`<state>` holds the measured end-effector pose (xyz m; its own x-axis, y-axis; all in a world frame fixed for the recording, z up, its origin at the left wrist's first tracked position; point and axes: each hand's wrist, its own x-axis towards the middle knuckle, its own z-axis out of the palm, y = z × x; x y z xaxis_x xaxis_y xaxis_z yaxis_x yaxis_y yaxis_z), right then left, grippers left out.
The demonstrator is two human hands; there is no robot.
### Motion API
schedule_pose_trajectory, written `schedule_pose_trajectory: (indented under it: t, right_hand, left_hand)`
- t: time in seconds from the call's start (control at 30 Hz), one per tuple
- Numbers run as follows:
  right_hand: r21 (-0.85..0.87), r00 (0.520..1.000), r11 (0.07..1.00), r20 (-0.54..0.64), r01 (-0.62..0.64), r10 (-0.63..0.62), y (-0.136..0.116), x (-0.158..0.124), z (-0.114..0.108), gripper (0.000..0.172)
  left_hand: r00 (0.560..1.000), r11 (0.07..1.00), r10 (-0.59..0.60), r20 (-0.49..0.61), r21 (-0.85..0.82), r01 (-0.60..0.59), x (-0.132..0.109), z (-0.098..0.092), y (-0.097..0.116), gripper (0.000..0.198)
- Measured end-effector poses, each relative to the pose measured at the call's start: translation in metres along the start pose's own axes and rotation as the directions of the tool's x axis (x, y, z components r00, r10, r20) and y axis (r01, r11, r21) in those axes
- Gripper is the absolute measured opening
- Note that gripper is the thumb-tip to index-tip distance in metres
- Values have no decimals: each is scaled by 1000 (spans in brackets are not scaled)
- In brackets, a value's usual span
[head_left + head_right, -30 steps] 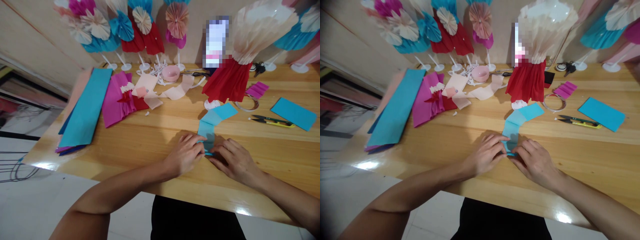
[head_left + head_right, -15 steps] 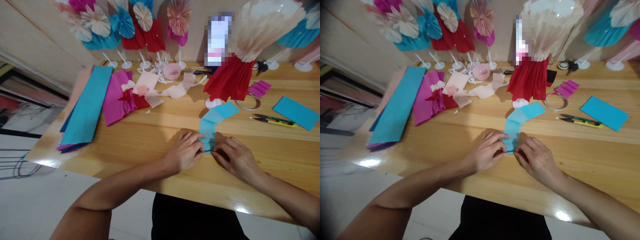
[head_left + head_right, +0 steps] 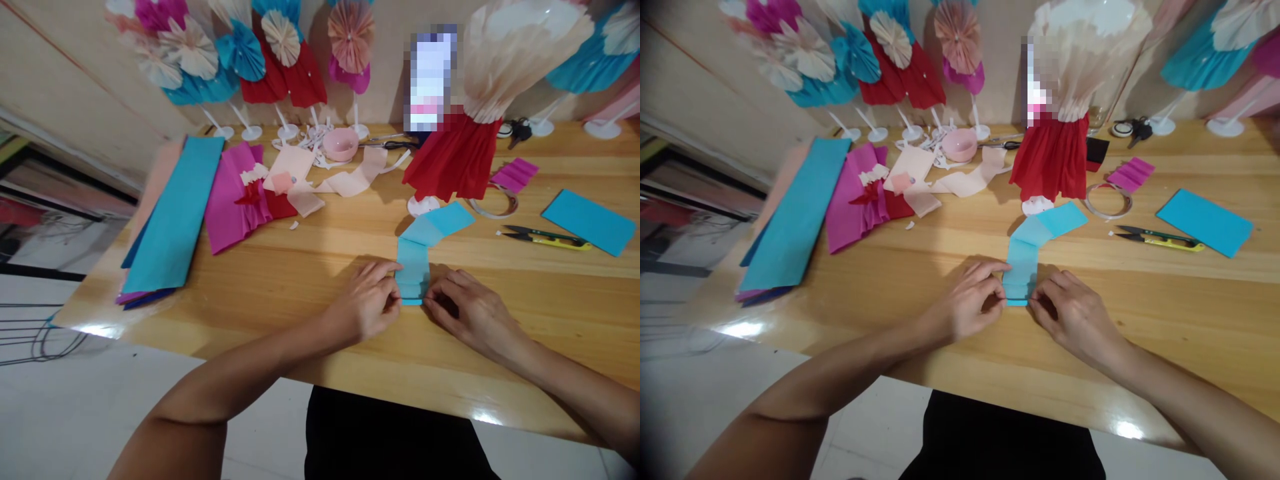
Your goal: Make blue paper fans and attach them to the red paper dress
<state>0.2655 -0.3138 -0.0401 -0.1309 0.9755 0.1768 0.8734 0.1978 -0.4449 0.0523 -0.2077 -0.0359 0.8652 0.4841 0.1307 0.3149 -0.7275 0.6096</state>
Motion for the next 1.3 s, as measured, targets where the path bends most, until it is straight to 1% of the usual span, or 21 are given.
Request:
schedule_pose_trajectory:
  t: [0.13,0.2,0.27,0.37,0.43,0.7,0.87,1.0,1.17,1.3]
  right_hand:
    - [-71,999,997,-1,-37,37,-2,1,3,10]
    - [-96,999,995,-5,-34,34,-2,1,3,10]
    - [-94,1000,996,-15,0,-1,-2,0,3,8]
    - [-73,997,995,-27,74,-76,0,-1,3,5]
    - [-64,994,993,-26,101,-103,2,-1,2,5]
    - [-52,993,992,-12,113,-114,7,-2,2,7]
    - [-39,991,990,-2,132,-132,8,-2,2,6]
    - [-110,982,976,2,190,-191,8,-2,3,6]
    - [-237,956,929,2,285,-293,7,-3,4,6]
    - [-277,943,909,-23,312,-331,5,-3,3,3]
  left_hand:
    - [1000,998,-23,-6,62,23,0,2,2,3]
    - [1000,996,-29,-7,89,30,0,3,4,3]
    - [999,995,-33,3,99,32,1,1,6,2]
    - [999,996,-36,24,84,34,1,-3,7,8]
    - [998,996,-37,42,79,33,1,-5,7,9]
    - [997,995,-45,70,88,39,0,-7,7,9]
    - [998,995,-6,68,99,-1,0,-7,7,14]
    - [999,995,19,50,92,-24,-1,-5,6,16]
    - [999,996,34,24,76,-35,-1,-3,4,15]
    - [999,996,24,29,83,-26,-1,-3,4,12]
